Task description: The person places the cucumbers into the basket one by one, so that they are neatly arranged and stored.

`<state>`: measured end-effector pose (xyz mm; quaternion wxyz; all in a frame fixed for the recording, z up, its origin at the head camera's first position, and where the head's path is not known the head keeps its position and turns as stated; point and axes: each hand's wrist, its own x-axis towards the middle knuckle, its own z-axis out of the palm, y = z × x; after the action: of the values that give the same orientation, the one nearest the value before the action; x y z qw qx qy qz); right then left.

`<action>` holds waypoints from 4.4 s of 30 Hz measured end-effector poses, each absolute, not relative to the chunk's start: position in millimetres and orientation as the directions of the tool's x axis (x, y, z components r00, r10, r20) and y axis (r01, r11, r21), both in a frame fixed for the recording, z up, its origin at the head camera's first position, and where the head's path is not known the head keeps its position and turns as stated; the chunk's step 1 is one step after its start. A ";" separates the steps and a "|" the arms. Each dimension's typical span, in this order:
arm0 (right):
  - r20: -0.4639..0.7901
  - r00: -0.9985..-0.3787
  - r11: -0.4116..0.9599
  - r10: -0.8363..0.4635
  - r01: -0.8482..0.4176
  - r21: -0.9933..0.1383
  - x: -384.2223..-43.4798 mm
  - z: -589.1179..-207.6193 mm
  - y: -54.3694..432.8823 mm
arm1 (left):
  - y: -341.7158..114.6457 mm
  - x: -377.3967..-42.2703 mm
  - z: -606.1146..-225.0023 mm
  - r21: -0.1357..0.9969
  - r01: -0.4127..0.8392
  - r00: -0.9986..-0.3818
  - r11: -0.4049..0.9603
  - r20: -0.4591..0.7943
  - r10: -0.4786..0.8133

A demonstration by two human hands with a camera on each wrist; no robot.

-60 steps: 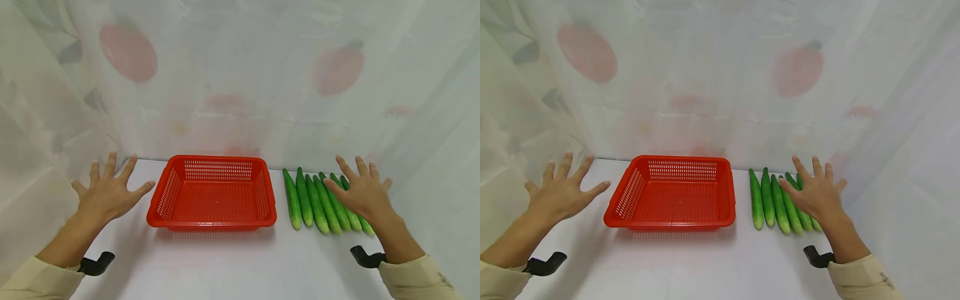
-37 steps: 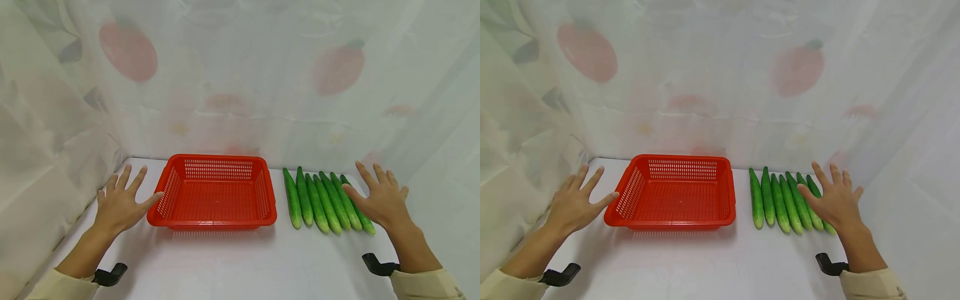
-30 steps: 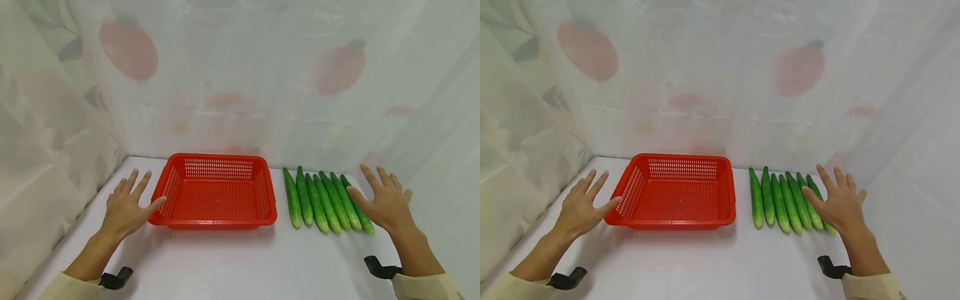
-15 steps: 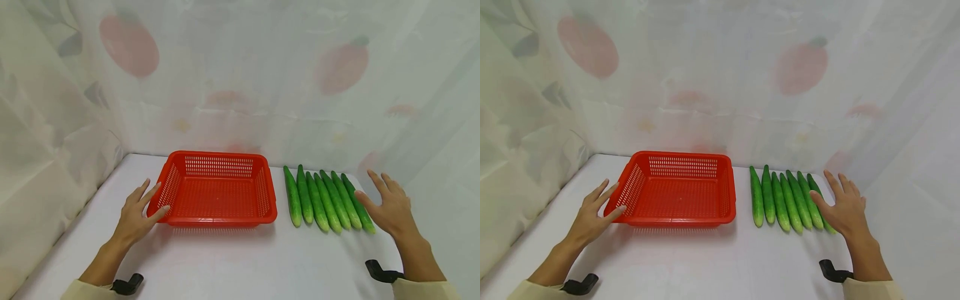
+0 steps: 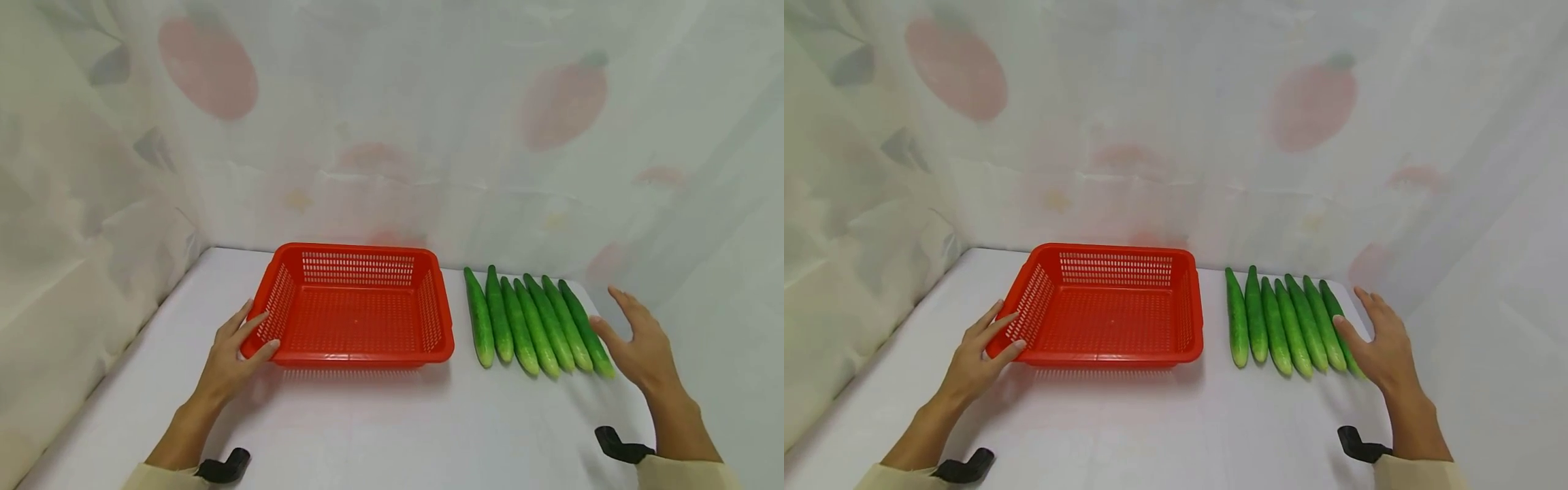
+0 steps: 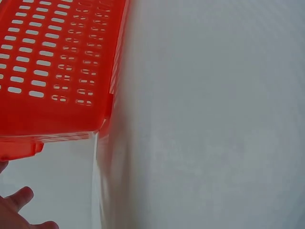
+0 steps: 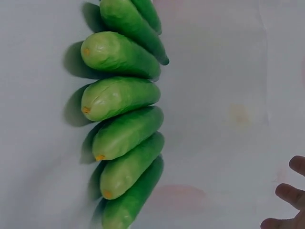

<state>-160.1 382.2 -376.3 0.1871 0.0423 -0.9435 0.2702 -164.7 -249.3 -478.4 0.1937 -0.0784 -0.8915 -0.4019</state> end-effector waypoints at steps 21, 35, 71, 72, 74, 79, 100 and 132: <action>0.186 -0.934 0.561 0.305 0.019 -0.828 -165.5 -441.1 419.5 | -250.3 -163.2 -485.1 0.755 0.275 -0.929 0.596 0.367 -0.037; -0.019 -0.946 0.444 0.323 0.170 -0.880 -172.7 -483.4 434.6 | -246.3 -163.5 -486.8 0.757 0.278 -0.926 0.592 0.376 -0.045; -0.091 -0.753 0.348 0.651 0.403 -0.847 -175.8 -504.1 445.9 | -242.9 -161.5 -490.0 0.770 0.291 -0.924 0.568 0.379 -0.041; -0.099 -0.743 0.322 0.662 0.401 -0.858 -175.4 -501.9 445.9 | -243.0 -161.4 -490.4 0.770 0.290 -0.925 0.568 0.379 -0.041; -0.113 -0.727 0.277 0.677 0.393 -0.877 -174.8 -496.0 445.6 | -243.1 -161.1 -490.9 0.771 0.280 -0.927 0.571 0.371 -0.047; -0.176 -0.720 0.079 0.671 0.305 -0.949 -173.4 -474.3 443.7 | -243.8 -160.6 -490.3 0.770 0.279 -0.926 0.574 0.373 -0.051; 0.209 -0.948 -0.325 0.240 -0.281 -0.903 -168.1 -412.5 414.9 | -243.3 -160.4 -487.6 0.784 0.299 -0.923 0.544 0.383 -0.043; 0.493 -0.818 -0.276 -0.297 -0.421 -0.864 -192.2 -375.3 349.7 | -244.0 -160.0 -494.1 0.830 0.275 -0.935 0.486 0.348 -0.064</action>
<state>-192.2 349.7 -375.3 0.0416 0.2990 -0.6002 0.7407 -160.0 -244.0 -494.1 0.1686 -0.0625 -0.8452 -0.5033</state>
